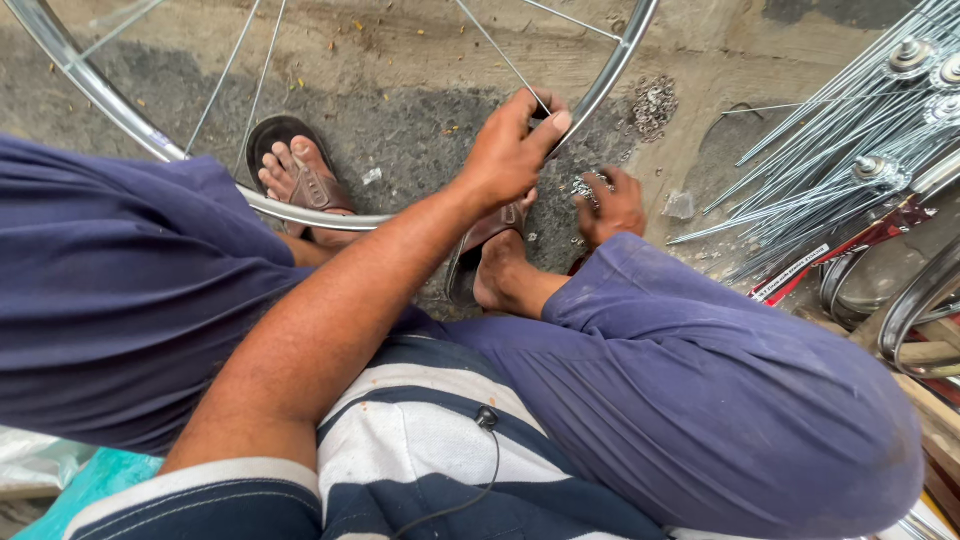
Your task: The person sits on the ground and laces a bicycle wheel by inserting spokes through the rim and hub, then securing them with nuts. The person repeatedly picks up spokes and nuts, threads the spokes, and tightens the nuts by hand.
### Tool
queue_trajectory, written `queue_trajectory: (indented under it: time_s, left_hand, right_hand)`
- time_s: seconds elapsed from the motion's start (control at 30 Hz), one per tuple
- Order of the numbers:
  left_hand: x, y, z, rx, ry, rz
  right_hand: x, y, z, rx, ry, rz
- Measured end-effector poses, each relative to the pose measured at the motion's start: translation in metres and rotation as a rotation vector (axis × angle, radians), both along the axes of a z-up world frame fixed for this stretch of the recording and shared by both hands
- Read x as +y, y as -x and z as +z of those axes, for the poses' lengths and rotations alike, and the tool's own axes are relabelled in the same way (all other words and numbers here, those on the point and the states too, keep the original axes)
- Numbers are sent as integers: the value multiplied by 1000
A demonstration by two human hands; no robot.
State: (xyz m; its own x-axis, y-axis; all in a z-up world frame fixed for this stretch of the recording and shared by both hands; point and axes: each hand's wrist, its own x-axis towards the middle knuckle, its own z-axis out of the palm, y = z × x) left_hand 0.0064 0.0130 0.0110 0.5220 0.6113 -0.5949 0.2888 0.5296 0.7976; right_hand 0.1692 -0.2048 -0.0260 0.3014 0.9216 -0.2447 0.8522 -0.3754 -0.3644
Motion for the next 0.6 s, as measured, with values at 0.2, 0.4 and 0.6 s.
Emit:
queue_trajectory:
  time_s: [0.2,0.4,0.6]
  left_hand:
    - [7,3,10,222,-52,-162]
    - [0,5,-8,-56,-30,-70]
    - [-4,5,-8,-122,66,8]
  right_hand:
    - [-6,-1,-10,-57,13,4]
    - [-19,-15,-13,-7,-9,-172]
    - [-16,-22,-7,145,-50,-473]
